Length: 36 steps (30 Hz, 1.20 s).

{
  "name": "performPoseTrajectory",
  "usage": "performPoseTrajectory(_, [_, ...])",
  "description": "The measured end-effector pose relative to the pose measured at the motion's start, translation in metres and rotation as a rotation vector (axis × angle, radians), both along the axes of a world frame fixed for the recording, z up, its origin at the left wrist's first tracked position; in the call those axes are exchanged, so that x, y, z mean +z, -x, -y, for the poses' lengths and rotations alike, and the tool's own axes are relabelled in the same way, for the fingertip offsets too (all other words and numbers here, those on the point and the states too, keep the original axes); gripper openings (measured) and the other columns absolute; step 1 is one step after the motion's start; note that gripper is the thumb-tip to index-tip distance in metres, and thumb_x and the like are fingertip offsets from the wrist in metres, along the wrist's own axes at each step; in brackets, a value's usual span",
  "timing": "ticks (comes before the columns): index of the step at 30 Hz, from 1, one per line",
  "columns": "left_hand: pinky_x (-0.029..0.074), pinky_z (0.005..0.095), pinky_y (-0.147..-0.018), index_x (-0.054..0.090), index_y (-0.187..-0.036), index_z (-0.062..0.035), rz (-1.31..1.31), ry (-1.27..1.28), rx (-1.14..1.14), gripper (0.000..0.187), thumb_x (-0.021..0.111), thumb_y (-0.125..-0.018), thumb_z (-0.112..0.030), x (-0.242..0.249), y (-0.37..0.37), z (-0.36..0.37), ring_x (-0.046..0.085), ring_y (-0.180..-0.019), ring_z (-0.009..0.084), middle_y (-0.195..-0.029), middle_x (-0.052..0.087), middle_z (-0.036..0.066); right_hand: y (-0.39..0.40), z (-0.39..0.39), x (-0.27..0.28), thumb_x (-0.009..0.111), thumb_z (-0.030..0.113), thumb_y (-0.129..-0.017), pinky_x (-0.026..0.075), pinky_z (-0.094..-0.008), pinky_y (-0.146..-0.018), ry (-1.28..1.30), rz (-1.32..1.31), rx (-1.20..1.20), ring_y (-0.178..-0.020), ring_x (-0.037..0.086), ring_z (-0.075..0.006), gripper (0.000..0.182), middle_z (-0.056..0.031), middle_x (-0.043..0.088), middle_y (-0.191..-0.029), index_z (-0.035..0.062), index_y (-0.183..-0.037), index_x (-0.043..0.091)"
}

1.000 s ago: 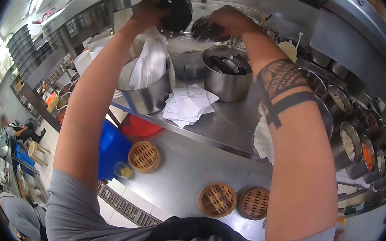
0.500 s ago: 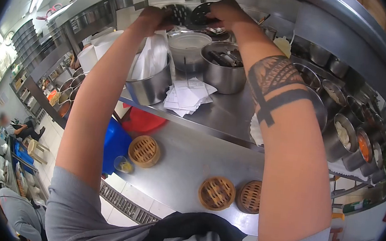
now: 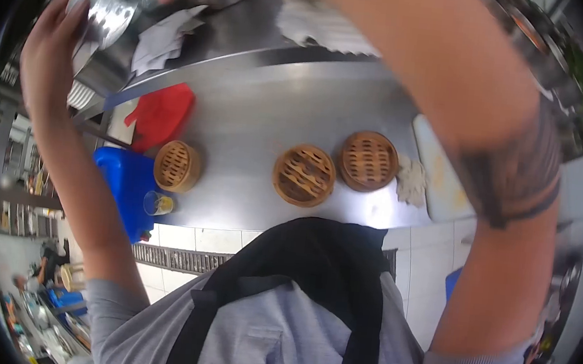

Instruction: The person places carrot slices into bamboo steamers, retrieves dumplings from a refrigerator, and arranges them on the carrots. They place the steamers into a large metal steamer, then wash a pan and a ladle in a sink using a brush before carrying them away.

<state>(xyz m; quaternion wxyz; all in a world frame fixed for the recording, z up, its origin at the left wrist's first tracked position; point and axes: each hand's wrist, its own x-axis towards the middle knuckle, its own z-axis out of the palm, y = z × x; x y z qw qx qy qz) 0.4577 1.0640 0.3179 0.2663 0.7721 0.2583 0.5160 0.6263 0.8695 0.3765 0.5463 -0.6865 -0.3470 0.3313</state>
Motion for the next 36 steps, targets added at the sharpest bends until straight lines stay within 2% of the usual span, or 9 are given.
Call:
performPoseTrajectory(2, [0.055,0.0275,-0.084,0.074,-0.112,0.0048,0.086,-0.104,-0.013,0.024,0.076,-0.092,-0.008,-0.044,0.034,0.048,0.072,-0.089,0.0159,-0.100,0.075,0.011,-0.051,0.059,-0.085,0.068,0.005,-0.094,0.061,-0.0364,-0.081,-0.125,1.042,0.300,-0.096,0.076,-0.0231,0.037,-0.0110,0.077,-0.101,0.0054,-0.131,0.065])
performPoseTrajectory(3, [0.058,0.0305,-0.082,0.075,-0.100,0.0044,-0.115,-0.093,0.177,0.019,0.079,-0.088,-0.008,-0.077,0.054,0.080,0.073,-0.086,0.0189,-0.094,0.075,0.013,-0.042,0.081,-0.122,0.064,0.005,-0.088,0.059,-0.0409,-0.078,-0.575,0.938,0.180,-0.089,0.074,-0.0319,0.038,-0.0128,0.077,-0.113,0.0100,-0.124,0.073])
performPoseTrajectory(4, [0.061,0.0346,-0.081,0.075,-0.094,0.0020,0.069,-0.170,-0.548,0.012,0.080,-0.086,-0.005,-0.106,0.033,0.111,0.075,-0.086,0.0223,-0.091,0.076,0.014,-0.037,0.115,-0.150,0.063,0.001,-0.090,0.059,-0.0387,-0.086,-0.397,0.859,0.271,-0.098,0.075,-0.0314,0.037,-0.0134,0.077,-0.115,0.0086,-0.125,0.073])
performPoseTrajectory(5, [0.062,0.0387,-0.086,0.075,-0.093,0.0002,0.044,0.012,-0.628,0.007,0.077,-0.086,-0.001,-0.154,0.031,0.128,0.076,-0.090,0.0261,-0.092,0.077,0.015,-0.038,0.145,-0.178,0.062,-0.003,-0.091,0.058,-0.0366,-0.094,-0.221,0.773,0.360,-0.106,0.075,-0.0309,0.037,-0.0140,0.076,-0.117,0.0073,-0.125,0.072])
performPoseTrajectory(10, [0.047,0.0486,-0.113,0.074,-0.117,-0.0036,-0.665,-0.273,-0.490,0.026,0.067,-0.097,-0.018,-0.409,-0.036,0.163,0.066,-0.125,0.0338,-0.124,0.073,0.015,-0.077,0.185,-0.439,0.061,0.017,-0.095,0.036,-0.0549,-0.118,0.216,1.065,-0.075,-0.140,0.051,-0.0387,0.046,-0.0162,0.060,-0.147,0.0095,-0.140,0.064])
performPoseTrajectory(14, [0.025,0.0594,-0.124,0.070,-0.129,-0.0047,-0.853,-0.290,-0.428,0.041,0.061,-0.101,-0.033,-0.433,-0.028,0.207,0.055,-0.139,0.0350,-0.139,0.066,0.017,-0.079,0.207,-0.484,0.060,0.043,-0.099,0.016,-0.0678,-0.123,0.438,1.044,0.047,-0.150,0.039,-0.0364,0.060,-0.0135,0.049,-0.159,0.0057,-0.145,0.058])
performPoseTrajectory(23, [0.016,0.0666,-0.123,0.062,-0.138,0.0008,-0.968,-0.235,-0.239,0.056,0.064,-0.098,-0.038,-0.434,-0.068,0.269,0.049,-0.140,0.0436,-0.146,0.058,0.025,-0.054,0.249,-0.489,0.052,0.046,-0.102,0.016,-0.0737,-0.120,0.602,0.857,0.082,-0.152,0.033,-0.0427,0.063,-0.0185,0.038,-0.165,0.0064,-0.151,0.052])
performPoseTrajectory(30, [0.056,0.0420,-0.089,0.069,-0.126,0.0004,-0.467,-0.309,-0.732,0.039,0.074,-0.088,-0.005,-0.233,-0.175,0.312,0.071,-0.102,0.0380,-0.113,0.073,0.022,-0.201,0.304,-0.260,0.075,0.015,-0.091,0.052,-0.0452,-0.088,-0.160,0.996,-0.329,-0.098,0.067,-0.0365,0.027,-0.0151,0.074,-0.106,0.0005,-0.114,0.072])
performPoseTrajectory(36, [0.056,0.0404,-0.078,0.075,-0.113,-0.0054,-0.171,-0.694,-0.422,0.028,0.072,-0.085,-0.001,-0.060,-0.363,0.316,0.071,-0.089,0.0357,-0.099,0.074,0.016,-0.358,0.317,-0.117,0.071,0.002,-0.091,0.052,-0.0354,-0.081,-0.356,1.232,-0.353,-0.090,0.065,-0.0265,0.018,-0.0125,0.074,-0.105,0.0031,-0.109,0.074])
